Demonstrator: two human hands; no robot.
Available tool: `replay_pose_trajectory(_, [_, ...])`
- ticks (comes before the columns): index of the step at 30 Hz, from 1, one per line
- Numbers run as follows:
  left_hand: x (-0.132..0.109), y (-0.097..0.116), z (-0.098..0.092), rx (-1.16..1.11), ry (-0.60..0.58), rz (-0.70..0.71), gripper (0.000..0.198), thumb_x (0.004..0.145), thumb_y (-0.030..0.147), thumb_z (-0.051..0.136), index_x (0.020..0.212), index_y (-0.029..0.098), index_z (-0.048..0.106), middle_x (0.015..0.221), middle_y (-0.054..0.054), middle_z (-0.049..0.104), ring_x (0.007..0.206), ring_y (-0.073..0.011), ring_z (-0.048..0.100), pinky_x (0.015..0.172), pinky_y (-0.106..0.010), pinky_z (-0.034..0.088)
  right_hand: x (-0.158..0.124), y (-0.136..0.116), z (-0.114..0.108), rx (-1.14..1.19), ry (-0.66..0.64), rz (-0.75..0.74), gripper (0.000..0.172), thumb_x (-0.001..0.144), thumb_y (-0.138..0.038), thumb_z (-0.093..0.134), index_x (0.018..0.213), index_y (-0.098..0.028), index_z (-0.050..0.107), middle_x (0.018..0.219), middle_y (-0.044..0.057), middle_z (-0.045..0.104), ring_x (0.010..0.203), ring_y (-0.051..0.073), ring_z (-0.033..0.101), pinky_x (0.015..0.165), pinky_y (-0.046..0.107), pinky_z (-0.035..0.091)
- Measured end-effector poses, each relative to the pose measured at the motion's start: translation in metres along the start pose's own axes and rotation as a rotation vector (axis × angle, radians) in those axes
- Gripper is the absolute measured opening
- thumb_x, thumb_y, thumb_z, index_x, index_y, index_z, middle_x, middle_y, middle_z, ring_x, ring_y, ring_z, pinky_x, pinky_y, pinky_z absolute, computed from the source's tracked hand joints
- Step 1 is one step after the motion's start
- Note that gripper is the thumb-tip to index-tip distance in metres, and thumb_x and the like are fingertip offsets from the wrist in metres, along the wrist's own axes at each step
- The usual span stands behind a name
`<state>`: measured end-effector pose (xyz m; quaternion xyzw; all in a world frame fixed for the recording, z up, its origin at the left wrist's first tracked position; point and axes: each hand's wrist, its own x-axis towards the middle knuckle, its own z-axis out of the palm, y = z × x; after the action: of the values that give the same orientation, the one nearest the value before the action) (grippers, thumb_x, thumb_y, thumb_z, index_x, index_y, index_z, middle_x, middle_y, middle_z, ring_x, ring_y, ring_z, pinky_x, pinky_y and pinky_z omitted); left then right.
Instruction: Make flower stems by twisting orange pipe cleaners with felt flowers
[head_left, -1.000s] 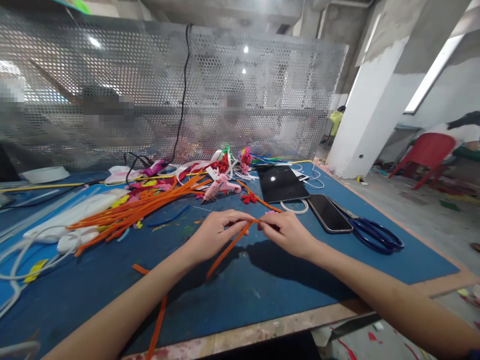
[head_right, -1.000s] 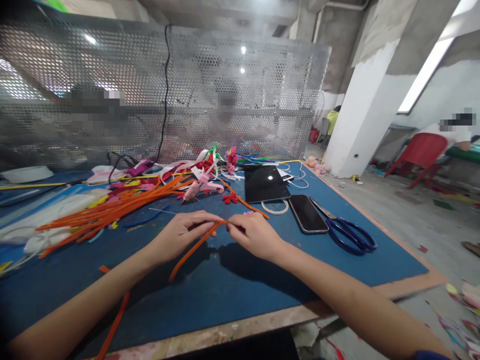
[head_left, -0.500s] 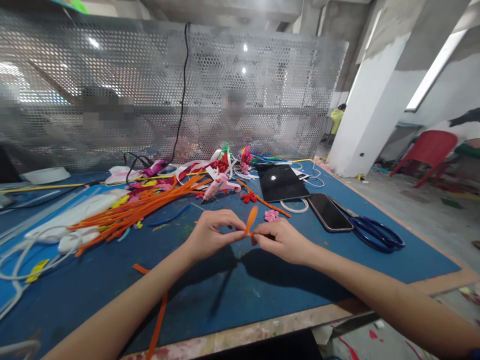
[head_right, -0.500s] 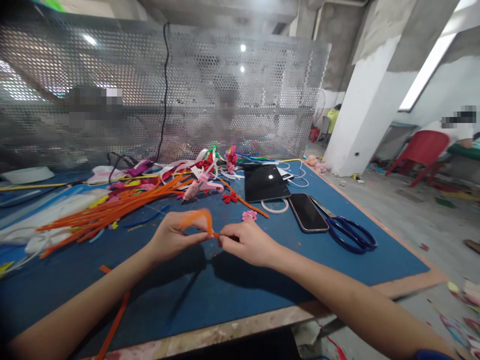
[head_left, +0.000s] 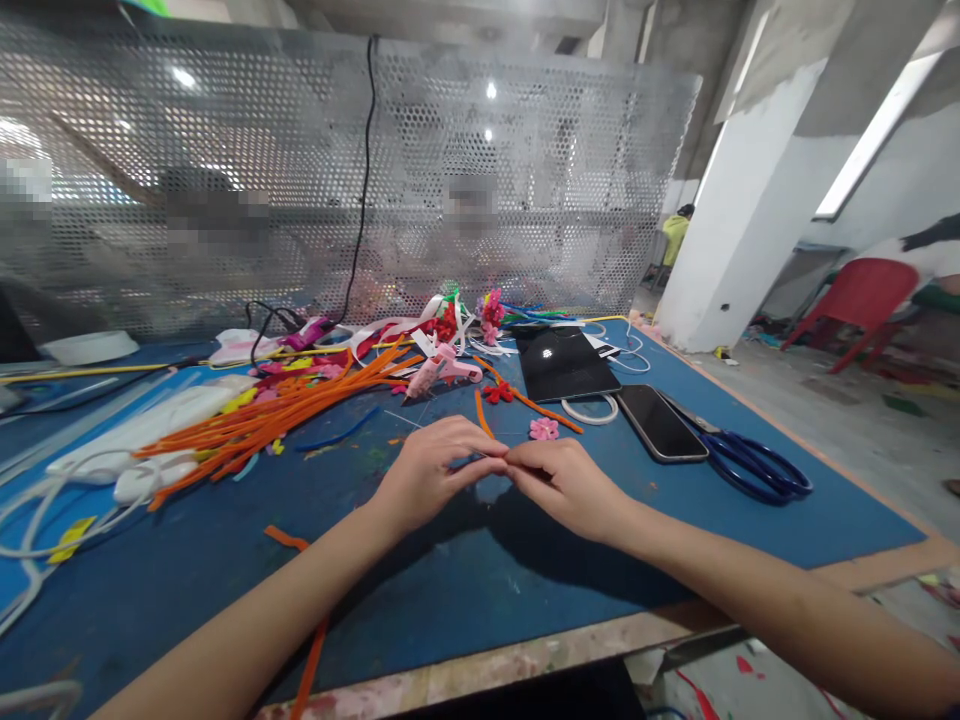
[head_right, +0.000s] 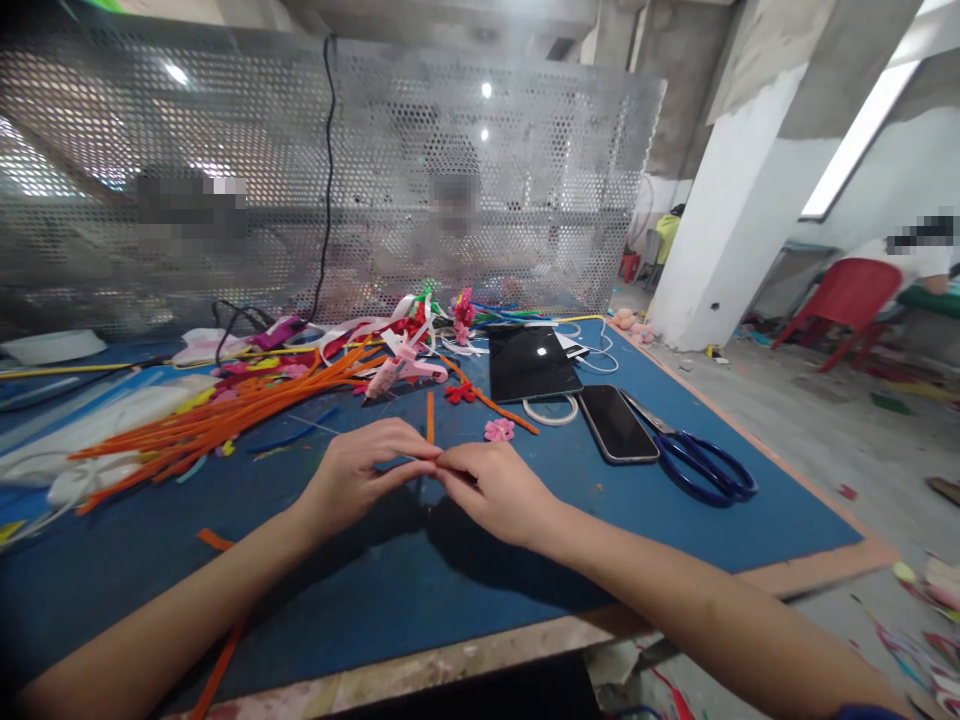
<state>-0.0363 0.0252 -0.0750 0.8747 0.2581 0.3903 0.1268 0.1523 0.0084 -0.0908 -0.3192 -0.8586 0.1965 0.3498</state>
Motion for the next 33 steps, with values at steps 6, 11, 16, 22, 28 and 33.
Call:
replay_pose_trajectory(6, [0.006,0.01,0.004,0.084,-0.027,-0.287,0.021,0.081,0.032,0.058,0.069,0.018,0.068,0.073,-0.002,0.068,0.073,-0.0155,0.06,0.072,-0.025,0.043,-0.002,0.012,0.004,-0.255,0.096,-0.109,0.023,0.085,-0.015,0.042,0.069,-0.014,0.057,0.062,0.003,0.057,0.056,0.011,0.046,0.055,0.023,0.029])
replay_pose_trajectory(11, [0.006,0.018,0.005,-0.041,-0.135,-0.459,0.028,0.087,0.032,0.045,0.077,0.017,0.067,0.075,0.0,0.069,0.07,-0.0142,0.062,0.066,-0.021,0.044,0.0,0.016,0.001,-0.249,0.093,-0.069,0.023,0.084,-0.014,0.041,0.07,-0.013,0.06,0.061,0.004,0.058,0.055,0.011,0.047,0.055,0.024,0.029])
replay_pose_trajectory(16, [0.005,0.006,-0.001,-0.094,-0.151,-0.286,0.024,0.087,0.026,0.047,0.097,0.02,0.068,0.094,-0.003,0.07,0.088,-0.0157,0.063,0.079,-0.023,0.046,0.007,0.014,-0.007,0.098,0.043,0.142,0.024,0.083,-0.019,0.045,0.07,-0.013,0.064,0.06,0.001,0.057,0.056,0.01,0.047,0.055,0.022,0.031])
replay_pose_trajectory(22, [0.005,-0.003,-0.009,-0.22,-0.137,-0.129,0.015,0.078,0.029,0.062,0.081,0.021,0.074,0.075,-0.006,0.073,0.071,-0.0168,0.065,0.069,-0.024,0.049,0.007,0.012,-0.007,0.776,-0.224,0.441,0.019,0.073,-0.029,0.056,0.069,-0.012,0.065,0.041,-0.008,0.034,0.038,0.004,0.025,0.038,0.02,0.016])
replay_pose_trajectory(28, [0.002,0.0,-0.005,-0.392,-0.121,-0.198,0.009,0.071,0.026,0.068,0.068,0.019,0.072,0.068,-0.007,0.07,0.062,-0.0159,0.063,0.061,-0.024,0.049,0.005,0.006,-0.004,0.948,-0.324,0.503,0.02,0.069,-0.03,0.061,0.067,-0.011,0.065,0.04,-0.008,0.035,0.036,0.003,0.022,0.037,0.02,0.013])
replay_pose_trajectory(33, [0.002,0.004,0.007,-0.634,0.04,-0.476,0.016,0.063,0.023,0.074,0.063,0.015,0.061,0.06,-0.001,0.063,0.054,-0.0122,0.059,0.053,-0.022,0.047,0.005,0.002,0.003,0.621,-0.187,0.305,0.02,0.077,-0.023,0.051,0.066,-0.011,0.063,0.05,-0.005,0.042,0.046,0.005,0.033,0.044,0.02,0.024])
